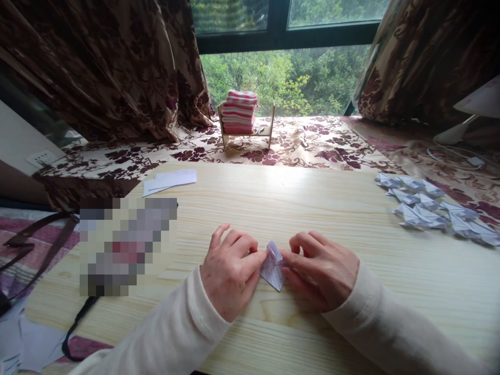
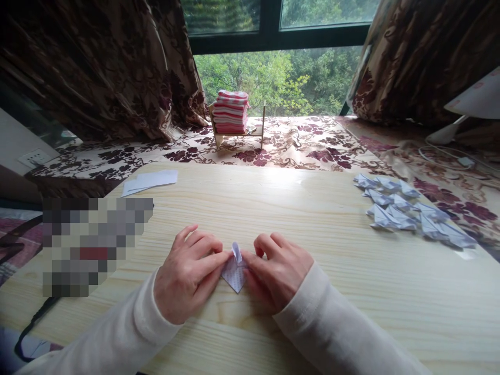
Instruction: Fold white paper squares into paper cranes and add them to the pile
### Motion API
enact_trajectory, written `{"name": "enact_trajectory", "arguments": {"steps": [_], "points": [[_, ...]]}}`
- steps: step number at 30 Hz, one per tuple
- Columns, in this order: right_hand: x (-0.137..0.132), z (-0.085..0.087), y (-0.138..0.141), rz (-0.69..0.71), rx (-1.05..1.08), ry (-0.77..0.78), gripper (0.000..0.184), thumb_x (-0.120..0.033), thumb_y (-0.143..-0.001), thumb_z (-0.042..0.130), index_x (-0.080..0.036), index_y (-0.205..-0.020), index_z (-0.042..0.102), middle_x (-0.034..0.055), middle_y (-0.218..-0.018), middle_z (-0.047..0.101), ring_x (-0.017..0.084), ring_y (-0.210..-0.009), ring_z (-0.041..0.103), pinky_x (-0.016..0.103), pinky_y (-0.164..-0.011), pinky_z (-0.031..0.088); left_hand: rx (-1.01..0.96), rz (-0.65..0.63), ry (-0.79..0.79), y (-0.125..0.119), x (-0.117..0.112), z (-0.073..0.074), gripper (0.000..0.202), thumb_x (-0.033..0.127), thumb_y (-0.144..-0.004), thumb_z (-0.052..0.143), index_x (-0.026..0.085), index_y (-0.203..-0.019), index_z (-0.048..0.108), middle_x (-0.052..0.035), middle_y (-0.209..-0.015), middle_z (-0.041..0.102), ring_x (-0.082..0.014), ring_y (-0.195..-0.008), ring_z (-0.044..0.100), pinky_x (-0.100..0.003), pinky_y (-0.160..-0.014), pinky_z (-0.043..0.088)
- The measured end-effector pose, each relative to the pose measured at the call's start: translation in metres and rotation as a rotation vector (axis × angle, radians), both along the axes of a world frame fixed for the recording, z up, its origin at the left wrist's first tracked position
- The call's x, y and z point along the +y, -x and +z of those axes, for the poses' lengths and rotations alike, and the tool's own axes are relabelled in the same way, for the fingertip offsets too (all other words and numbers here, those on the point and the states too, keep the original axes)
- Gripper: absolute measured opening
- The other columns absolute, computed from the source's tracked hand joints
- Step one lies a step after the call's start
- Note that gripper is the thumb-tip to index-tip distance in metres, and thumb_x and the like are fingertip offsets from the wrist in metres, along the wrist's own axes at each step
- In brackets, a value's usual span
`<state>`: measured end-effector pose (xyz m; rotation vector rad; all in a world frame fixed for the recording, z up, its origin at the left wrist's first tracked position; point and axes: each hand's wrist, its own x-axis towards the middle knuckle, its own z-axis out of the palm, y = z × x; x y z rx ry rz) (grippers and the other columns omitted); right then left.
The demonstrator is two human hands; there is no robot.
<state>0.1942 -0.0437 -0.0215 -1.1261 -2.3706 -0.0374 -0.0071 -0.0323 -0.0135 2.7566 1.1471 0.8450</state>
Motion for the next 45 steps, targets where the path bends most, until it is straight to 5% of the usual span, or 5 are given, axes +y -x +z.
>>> {"name": "enact_trajectory", "arguments": {"steps": [24, 33, 45], "points": [[0.0014, -0.0018, -0.0024, 0.017, 0.056, 0.095, 0.018, -0.020, -0.083, 0.044, -0.020, -0.087, 0.061, 0.0045, -0.079, 0.054, 0.014, -0.068, 0.047, 0.025, -0.057, 0.035, 0.023, 0.009, 0.011, 0.0038, -0.0077, 0.0026, 0.026, 0.013, -0.079, 0.047, 0.021, -0.096, 0.064, -0.0038, -0.087, 0.062, -0.0204, -0.091, 0.052, -0.049, -0.100, 0.025], [0.0052, -0.0078, -0.0020, 0.000, 0.071, 0.021, 0.022, -0.021, -0.087, 0.041, -0.020, -0.082, 0.062, 0.0033, -0.073, 0.053, 0.013, -0.062, 0.044, 0.024, -0.054, 0.031, -0.037, -0.091, -0.034, 0.0053, -0.0053, -0.0015, 0.025, 0.010, -0.081, 0.048, 0.019, -0.099, 0.063, -0.0019, -0.106, 0.067, -0.0203, -0.095, 0.054, -0.047, -0.101, 0.025], [0.0052, -0.0049, -0.0006, 0.015, 0.007, -0.031, 0.024, -0.020, -0.087, 0.038, -0.019, -0.081, 0.061, 0.0041, -0.073, 0.053, 0.013, -0.061, 0.043, 0.024, -0.053, 0.031, -0.030, -0.086, -0.021, 0.0045, -0.0054, -0.0012, 0.024, 0.011, -0.081, 0.046, 0.019, -0.096, 0.063, -0.0032, -0.104, 0.067, -0.0196, -0.095, 0.055, -0.047, -0.101, 0.025]]}}
